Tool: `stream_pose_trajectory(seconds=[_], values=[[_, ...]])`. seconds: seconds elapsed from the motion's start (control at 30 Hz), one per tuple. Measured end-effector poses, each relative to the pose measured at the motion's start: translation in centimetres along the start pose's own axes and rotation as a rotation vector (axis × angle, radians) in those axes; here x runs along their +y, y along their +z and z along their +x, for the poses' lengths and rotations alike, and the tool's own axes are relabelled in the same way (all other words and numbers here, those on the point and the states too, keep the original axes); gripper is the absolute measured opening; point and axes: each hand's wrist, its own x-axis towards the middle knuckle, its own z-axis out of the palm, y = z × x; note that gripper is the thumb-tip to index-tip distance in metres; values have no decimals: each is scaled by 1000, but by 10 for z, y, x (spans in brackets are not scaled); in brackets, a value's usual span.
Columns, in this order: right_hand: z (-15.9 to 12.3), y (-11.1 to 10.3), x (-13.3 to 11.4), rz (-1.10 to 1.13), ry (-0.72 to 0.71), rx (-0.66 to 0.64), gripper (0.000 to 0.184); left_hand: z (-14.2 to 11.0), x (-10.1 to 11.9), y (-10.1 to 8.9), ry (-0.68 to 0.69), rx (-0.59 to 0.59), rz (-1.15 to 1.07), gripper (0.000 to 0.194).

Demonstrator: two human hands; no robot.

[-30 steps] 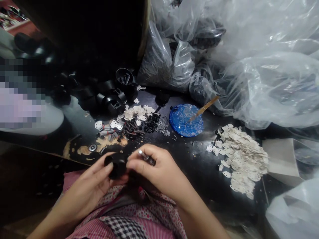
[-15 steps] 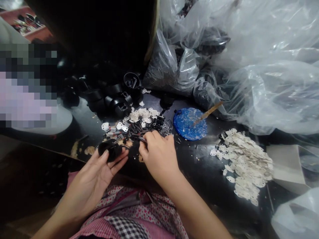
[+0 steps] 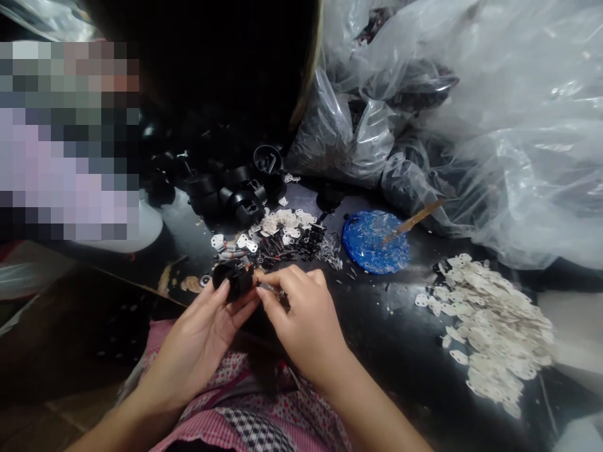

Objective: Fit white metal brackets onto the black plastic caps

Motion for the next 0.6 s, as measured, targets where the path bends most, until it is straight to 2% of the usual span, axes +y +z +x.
stream_pose_trajectory(seconds=[0.13, 0.23, 0.37, 0.5, 0.6], values=[[-6, 1, -2, 96, -45, 64, 10, -3, 1, 1, -10, -12, -29, 15], [-6, 2, -2, 142, -93, 52, 14, -4, 3, 1, -39, -3, -50, 14], [-6, 6, -2, 239, -48, 54, 14, -3, 2, 3, -69, 22, -96, 11], [-9, 12, -3, 147, -46, 186, 9, -4, -1, 2, -8, -5, -88, 16], [-10, 10, -6, 101, -69, 196, 5, -5, -2, -1, 18, -17, -33, 20]])
